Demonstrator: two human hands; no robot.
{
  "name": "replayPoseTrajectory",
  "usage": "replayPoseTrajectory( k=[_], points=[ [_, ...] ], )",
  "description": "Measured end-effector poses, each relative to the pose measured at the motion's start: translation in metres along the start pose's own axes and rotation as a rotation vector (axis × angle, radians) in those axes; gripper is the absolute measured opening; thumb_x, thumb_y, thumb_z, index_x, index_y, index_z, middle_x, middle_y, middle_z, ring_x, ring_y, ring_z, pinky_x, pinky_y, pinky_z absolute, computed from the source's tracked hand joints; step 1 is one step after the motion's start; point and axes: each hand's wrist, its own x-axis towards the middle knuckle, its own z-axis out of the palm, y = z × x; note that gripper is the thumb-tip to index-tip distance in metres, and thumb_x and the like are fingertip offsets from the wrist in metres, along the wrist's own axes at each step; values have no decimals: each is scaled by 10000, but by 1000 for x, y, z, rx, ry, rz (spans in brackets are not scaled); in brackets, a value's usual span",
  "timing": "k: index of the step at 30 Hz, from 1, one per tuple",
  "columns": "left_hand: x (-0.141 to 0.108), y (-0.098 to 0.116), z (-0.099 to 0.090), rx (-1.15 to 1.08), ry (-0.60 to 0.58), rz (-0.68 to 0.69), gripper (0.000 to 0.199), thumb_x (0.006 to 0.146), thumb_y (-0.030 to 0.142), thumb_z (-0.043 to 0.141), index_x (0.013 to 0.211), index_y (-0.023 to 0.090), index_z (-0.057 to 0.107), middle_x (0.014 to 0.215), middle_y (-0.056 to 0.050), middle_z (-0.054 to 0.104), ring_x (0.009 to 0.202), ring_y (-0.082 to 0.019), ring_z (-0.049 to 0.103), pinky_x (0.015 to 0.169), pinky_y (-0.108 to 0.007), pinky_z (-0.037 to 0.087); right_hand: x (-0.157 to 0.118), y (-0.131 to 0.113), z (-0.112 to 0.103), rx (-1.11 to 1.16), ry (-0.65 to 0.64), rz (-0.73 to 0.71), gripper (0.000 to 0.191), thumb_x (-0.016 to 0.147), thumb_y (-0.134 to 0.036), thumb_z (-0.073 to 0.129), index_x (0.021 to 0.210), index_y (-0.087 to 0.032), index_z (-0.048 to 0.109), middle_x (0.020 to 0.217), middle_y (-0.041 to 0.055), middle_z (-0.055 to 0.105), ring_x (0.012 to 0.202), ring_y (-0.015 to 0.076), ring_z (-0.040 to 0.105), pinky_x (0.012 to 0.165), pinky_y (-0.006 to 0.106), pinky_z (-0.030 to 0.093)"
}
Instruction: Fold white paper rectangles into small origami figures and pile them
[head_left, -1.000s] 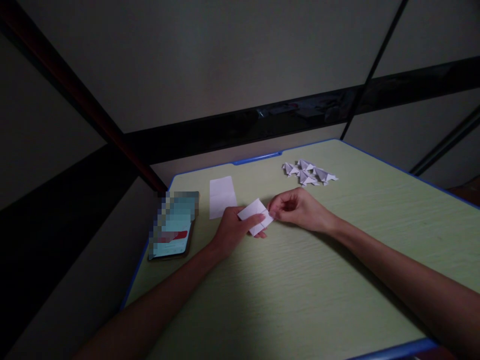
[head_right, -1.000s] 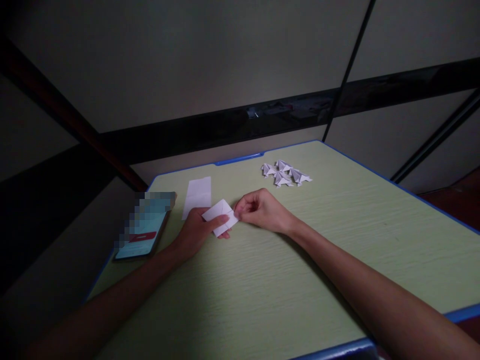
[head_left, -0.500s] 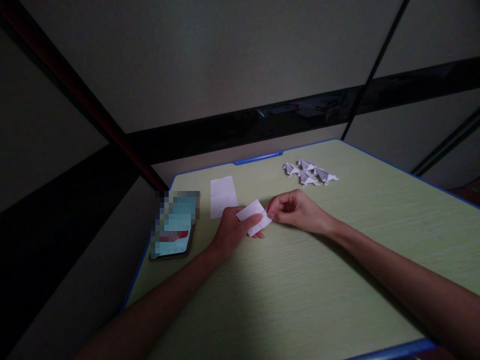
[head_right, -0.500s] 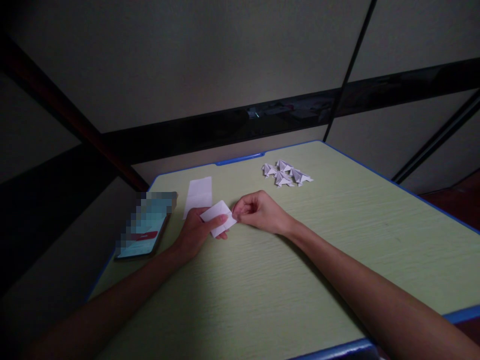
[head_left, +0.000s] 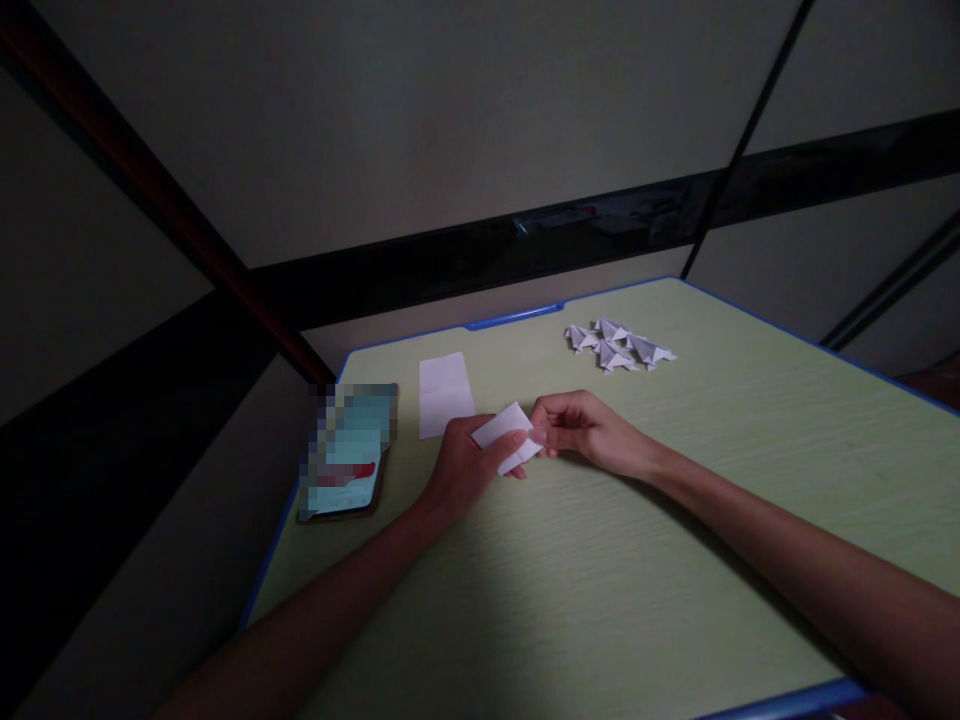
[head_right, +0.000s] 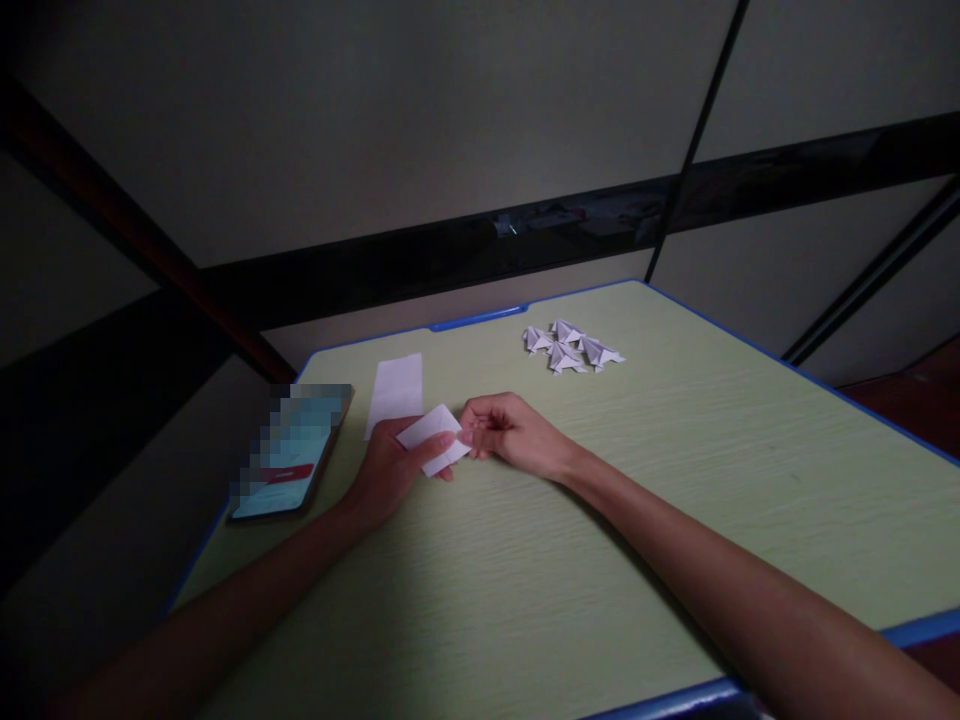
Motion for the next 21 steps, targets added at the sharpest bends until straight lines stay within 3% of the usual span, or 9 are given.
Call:
replayPoseTrajectory(
  k=[8, 14, 21],
  points=[
    [1, -2, -1, -1, -70, -8, 211, 640, 299, 594, 582, 96, 585, 448, 4, 559, 398, -88, 500, 408, -185, 383, 1, -2, 5, 16, 3, 13, 301, 665, -391, 591, 611, -138, 438, 489, -59, 404, 446, 49, 338, 434, 198, 237],
    [3, -6, -2, -66, -119, -11, 214, 644, 307, 596, 616, 96, 594, 461, -9, 578, 409, -98, 518, 419, -195, 395, 0, 0, 3, 50, 12, -20, 294, 693, -385, 565, 590, -132, 454, 489, -52, 399, 448, 53, 332, 438, 207, 216],
    [5, -4, 0, -168, -58, 34, 169, 645, 264, 593, 628, 96, 601, 473, -5, 589, 427, -78, 512, 438, -176, 392, 1, 3, 1, 95, 94, -64, 261, 697, -355, 558, 599, -141, 444, 501, -45, 420, 471, 63, 359, 461, 214, 244]
  ],
)
